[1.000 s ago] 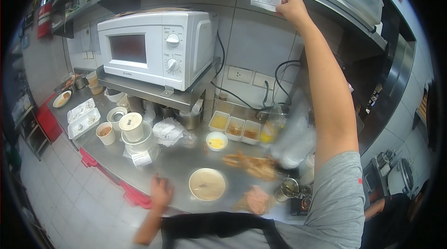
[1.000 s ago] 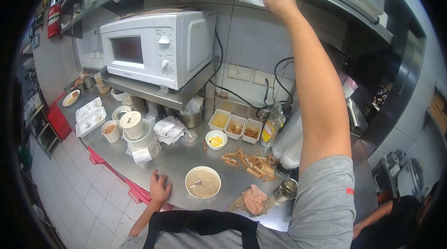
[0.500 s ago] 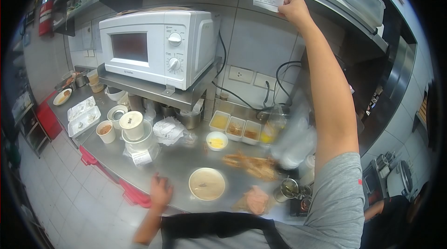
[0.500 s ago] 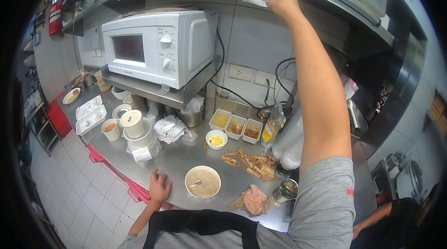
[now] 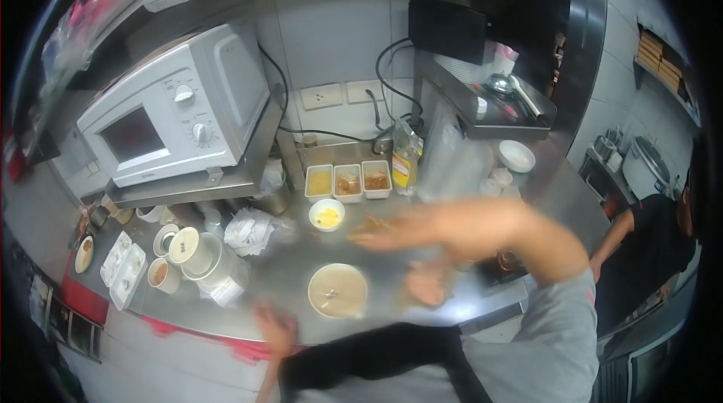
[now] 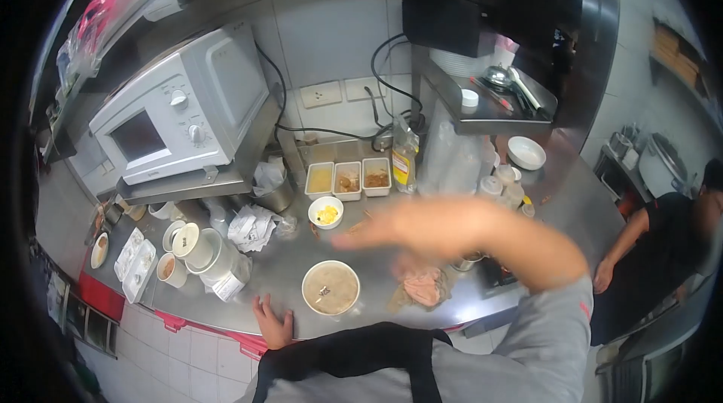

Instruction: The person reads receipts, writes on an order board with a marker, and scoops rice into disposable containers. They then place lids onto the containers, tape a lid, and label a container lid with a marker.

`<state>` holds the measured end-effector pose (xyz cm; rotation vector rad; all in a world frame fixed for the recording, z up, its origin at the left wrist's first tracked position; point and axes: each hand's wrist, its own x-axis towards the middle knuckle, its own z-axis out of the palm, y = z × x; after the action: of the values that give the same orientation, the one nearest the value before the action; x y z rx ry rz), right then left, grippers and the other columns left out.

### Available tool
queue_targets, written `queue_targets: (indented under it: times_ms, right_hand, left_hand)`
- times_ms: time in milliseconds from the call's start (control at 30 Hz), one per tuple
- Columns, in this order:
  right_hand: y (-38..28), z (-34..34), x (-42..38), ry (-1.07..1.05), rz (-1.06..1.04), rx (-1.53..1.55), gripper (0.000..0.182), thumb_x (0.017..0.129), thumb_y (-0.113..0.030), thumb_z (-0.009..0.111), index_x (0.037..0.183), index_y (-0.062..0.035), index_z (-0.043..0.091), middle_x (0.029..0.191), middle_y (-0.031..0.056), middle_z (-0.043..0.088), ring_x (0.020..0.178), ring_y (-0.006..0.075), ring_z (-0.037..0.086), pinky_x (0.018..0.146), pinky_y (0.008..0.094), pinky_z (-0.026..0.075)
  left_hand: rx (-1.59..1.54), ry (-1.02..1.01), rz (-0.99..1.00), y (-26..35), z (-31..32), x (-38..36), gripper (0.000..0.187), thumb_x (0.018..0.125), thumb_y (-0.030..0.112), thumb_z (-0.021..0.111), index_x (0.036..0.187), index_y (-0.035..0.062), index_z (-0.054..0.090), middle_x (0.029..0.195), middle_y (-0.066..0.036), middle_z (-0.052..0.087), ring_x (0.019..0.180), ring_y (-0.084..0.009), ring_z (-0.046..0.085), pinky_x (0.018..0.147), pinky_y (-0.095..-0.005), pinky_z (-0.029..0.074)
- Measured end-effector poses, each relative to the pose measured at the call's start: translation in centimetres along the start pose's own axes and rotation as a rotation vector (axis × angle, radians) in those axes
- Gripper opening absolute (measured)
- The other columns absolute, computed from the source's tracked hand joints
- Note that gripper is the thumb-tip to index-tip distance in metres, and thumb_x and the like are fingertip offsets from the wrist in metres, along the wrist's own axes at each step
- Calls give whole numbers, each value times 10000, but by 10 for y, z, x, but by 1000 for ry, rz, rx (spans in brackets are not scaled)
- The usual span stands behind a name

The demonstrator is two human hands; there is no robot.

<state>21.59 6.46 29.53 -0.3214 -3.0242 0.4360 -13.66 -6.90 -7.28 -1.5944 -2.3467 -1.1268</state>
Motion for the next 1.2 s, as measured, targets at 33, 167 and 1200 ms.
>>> queue_targets:
  times_ms: [33,167,1200]
  right_hand:
    - [-5,24,-14,-159,75,121,787,762,-162,674,1441,-247,287,1057,130,589,957,296,582,833,383,475]
    - [2,79,-24,-192,292,344,721,767,-197,685,1410,-185,361,945,134,635,918,273,616,844,374,480]
    - [85,-244,183,1344,142,-38,609,773,64,490,1302,-235,537,654,-13,501,529,99,433,497,245,414]
  left_hand:
    - [-7,-10,2,-2,1,-1,695,673,122,714,1291,49,406,1368,-255,296,1218,-433,372,1005,-461,348]
    - [18,-49,1,1,0,-1,651,655,140,725,1246,69,461,1346,-244,336,1212,-415,380,998,-469,340]
    - [-1,-154,177,-29,-13,12,496,661,311,744,1080,94,590,1159,-146,495,1109,-337,449,937,-450,348]
